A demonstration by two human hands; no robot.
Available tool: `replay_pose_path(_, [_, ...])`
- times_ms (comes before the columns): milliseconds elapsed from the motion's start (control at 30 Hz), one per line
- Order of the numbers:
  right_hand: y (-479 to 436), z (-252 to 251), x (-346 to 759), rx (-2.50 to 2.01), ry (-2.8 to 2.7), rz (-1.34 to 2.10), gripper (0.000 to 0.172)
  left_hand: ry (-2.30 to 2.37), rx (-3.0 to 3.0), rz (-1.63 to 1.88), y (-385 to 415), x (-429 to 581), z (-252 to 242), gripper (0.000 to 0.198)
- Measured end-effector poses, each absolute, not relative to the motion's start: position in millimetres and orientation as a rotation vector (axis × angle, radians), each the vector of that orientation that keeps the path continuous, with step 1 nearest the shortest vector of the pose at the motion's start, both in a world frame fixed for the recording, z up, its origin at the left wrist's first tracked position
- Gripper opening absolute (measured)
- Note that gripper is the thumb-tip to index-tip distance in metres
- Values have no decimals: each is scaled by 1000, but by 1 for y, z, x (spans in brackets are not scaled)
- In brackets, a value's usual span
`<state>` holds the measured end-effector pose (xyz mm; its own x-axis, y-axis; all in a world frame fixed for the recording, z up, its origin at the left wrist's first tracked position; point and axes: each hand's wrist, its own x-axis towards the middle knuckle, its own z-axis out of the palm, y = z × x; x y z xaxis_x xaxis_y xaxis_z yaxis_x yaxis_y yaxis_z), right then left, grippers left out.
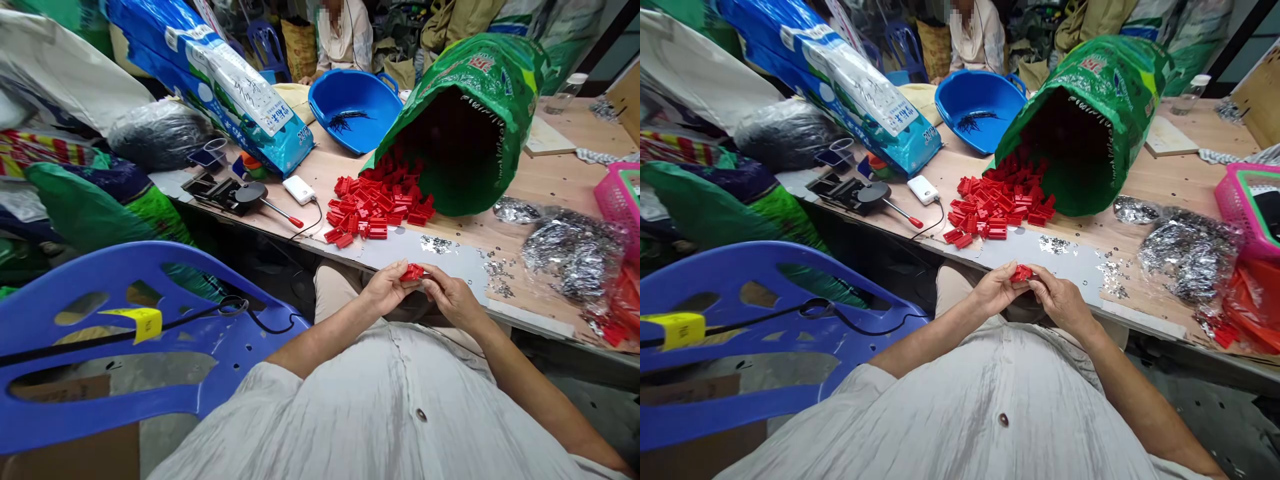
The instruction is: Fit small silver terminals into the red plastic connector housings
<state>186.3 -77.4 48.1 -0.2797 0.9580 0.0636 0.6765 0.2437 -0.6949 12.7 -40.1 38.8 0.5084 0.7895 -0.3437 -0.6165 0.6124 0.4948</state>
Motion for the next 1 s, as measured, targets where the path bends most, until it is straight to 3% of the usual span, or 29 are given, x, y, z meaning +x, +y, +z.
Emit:
replay_pose_path(167, [-77, 44, 184, -1506, -1964, 606, 40, 575, 243, 900, -45, 17, 43, 12])
replay_pose_path(433, [-67, 28, 182, -1286, -1654, 1005, 39, 541, 248, 923, -48, 20, 35, 11])
replay_pose_path(533, [-62, 28, 183, -1369, -1695, 1025, 43, 566, 299, 904, -48, 12, 26, 19])
replay_pose_path(667, [-45, 30, 181, -1554, -1808, 884, 46, 737, 405, 740, -53, 0, 0, 35])
replay_pose_path(767, [-24, 31, 172, -1621, -1915, 771, 40, 986, 489, 608, -55, -4, -27, 37])
replay_pose_path(1000, [30, 30, 131, -1803, -2093, 407, 40, 1160, 585, 650, -49, -11, -58, 52])
